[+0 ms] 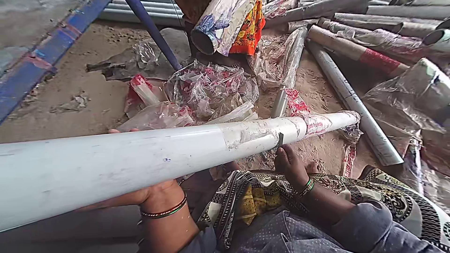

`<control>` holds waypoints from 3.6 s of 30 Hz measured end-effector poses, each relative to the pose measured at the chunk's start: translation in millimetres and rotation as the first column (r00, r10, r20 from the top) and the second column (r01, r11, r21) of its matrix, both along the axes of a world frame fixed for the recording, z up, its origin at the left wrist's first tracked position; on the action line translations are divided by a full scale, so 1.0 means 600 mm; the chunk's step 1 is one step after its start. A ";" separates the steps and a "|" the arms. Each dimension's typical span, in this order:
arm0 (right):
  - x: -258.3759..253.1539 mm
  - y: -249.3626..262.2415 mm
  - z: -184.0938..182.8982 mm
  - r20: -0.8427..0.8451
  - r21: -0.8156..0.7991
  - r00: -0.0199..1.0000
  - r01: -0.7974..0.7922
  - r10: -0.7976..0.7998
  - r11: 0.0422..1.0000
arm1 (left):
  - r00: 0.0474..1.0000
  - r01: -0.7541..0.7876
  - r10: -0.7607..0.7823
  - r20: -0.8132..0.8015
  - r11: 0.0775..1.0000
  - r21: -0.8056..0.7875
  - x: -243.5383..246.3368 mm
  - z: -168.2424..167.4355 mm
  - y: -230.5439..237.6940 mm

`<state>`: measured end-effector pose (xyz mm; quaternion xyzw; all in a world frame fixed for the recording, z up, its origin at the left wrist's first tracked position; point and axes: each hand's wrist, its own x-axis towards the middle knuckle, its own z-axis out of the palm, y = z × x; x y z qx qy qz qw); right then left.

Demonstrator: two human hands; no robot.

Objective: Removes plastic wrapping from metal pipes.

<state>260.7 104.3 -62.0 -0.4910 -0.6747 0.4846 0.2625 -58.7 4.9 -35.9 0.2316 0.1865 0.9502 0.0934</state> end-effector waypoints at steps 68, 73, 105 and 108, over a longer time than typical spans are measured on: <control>-0.064 -0.033 0.037 -0.215 -0.045 0.933 0.287 -0.290 0.957 | 0.930 -0.116 0.053 0.364 0.982 0.151 0.054 0.081 0.016; -0.050 -0.021 0.029 -0.158 -0.070 0.896 0.408 -0.414 0.910 | 0.935 -0.091 0.023 0.353 0.980 0.176 0.060 0.082 0.013; -0.068 -0.047 0.046 -0.193 -0.052 0.949 0.244 -0.249 0.968 | 0.934 -0.129 0.069 0.349 0.980 0.152 0.058 0.081 0.014; -0.049 -0.033 0.047 -0.167 -0.047 0.923 0.343 -0.346 0.938 | 0.929 -0.139 0.079 0.361 0.980 0.145 0.059 0.084 0.014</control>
